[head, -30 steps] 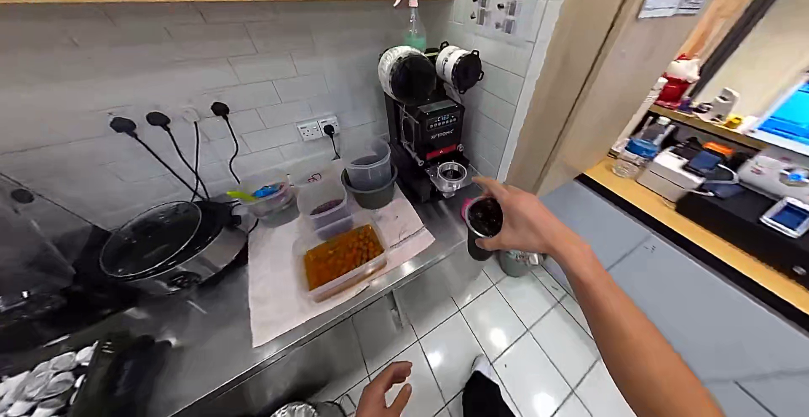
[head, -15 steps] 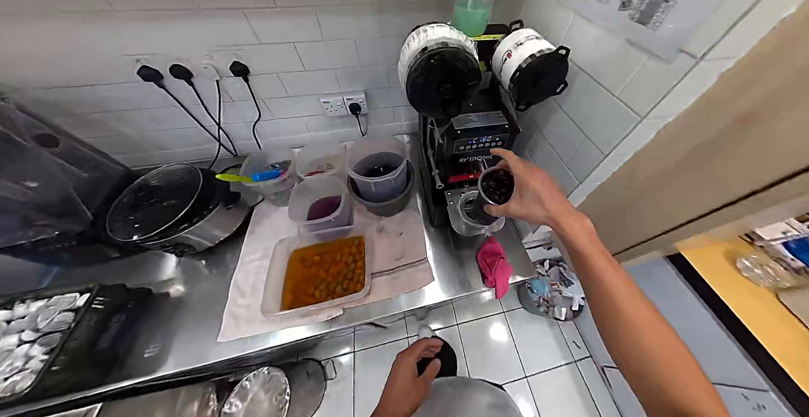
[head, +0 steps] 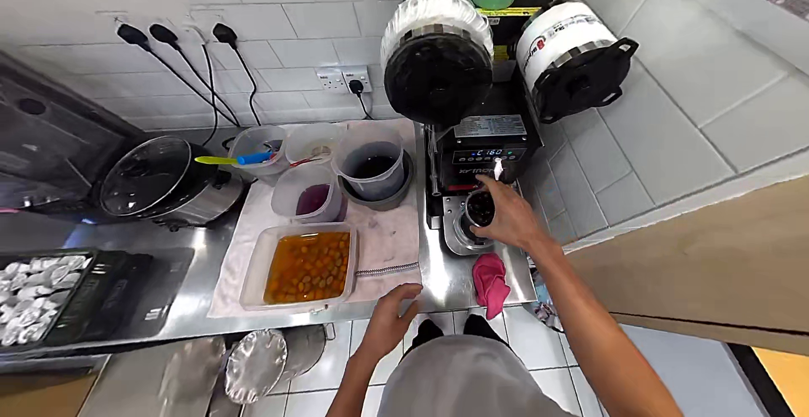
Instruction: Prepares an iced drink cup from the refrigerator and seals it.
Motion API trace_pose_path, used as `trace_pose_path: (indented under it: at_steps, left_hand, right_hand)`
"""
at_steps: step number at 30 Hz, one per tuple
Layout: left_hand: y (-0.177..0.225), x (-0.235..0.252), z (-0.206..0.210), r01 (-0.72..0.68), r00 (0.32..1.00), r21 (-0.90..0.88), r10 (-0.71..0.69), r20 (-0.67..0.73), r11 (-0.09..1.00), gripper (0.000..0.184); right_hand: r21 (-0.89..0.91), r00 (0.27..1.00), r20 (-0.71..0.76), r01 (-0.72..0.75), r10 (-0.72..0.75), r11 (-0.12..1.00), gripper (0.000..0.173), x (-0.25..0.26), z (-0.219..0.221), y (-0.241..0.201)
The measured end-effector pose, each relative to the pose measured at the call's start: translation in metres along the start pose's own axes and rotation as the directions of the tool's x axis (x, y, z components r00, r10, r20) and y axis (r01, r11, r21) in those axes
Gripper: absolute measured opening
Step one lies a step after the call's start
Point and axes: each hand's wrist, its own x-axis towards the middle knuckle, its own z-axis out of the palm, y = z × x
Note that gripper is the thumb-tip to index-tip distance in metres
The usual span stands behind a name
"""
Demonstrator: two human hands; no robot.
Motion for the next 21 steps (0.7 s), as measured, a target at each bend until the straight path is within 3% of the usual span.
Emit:
trace_pose_path:
  at_steps: [5,13,16,19,21]
  left_hand:
    - [0.033,0.009,0.034,0.065,0.991,-0.144,-0.081,-0.111,0.987,0.03]
    - [0.059,0.028,0.073,0.07,0.994,-0.164,-0.084,-0.075,0.984,0.028]
    - [0.062,0.035,0.074,0.06,0.996,-0.146,-0.069,-0.055,0.987,0.028]
    - [0.065,0.04,0.07,0.052,0.997,-0.14,-0.061,-0.054,0.989,0.027]
    - [0.067,0.041,0.064,0.038,0.997,-0.16,-0.049,-0.063,0.986,0.027]
  right_hand:
    - [0.029,0.998,0.059,0.019,-0.021,0.999,0.111,0.001,0.025,0.018]
    - [0.101,0.998,0.04,0.05,-0.055,0.994,0.108,0.0,0.043,0.037]
    - [0.146,0.996,0.011,0.081,-0.083,0.986,0.12,-0.005,0.048,0.042]
    - [0.305,0.997,-0.076,0.021,0.002,0.952,0.124,-0.029,0.051,0.06]
    - [0.442,0.975,-0.173,-0.047,0.137,0.896,0.104,-0.067,0.065,0.079]
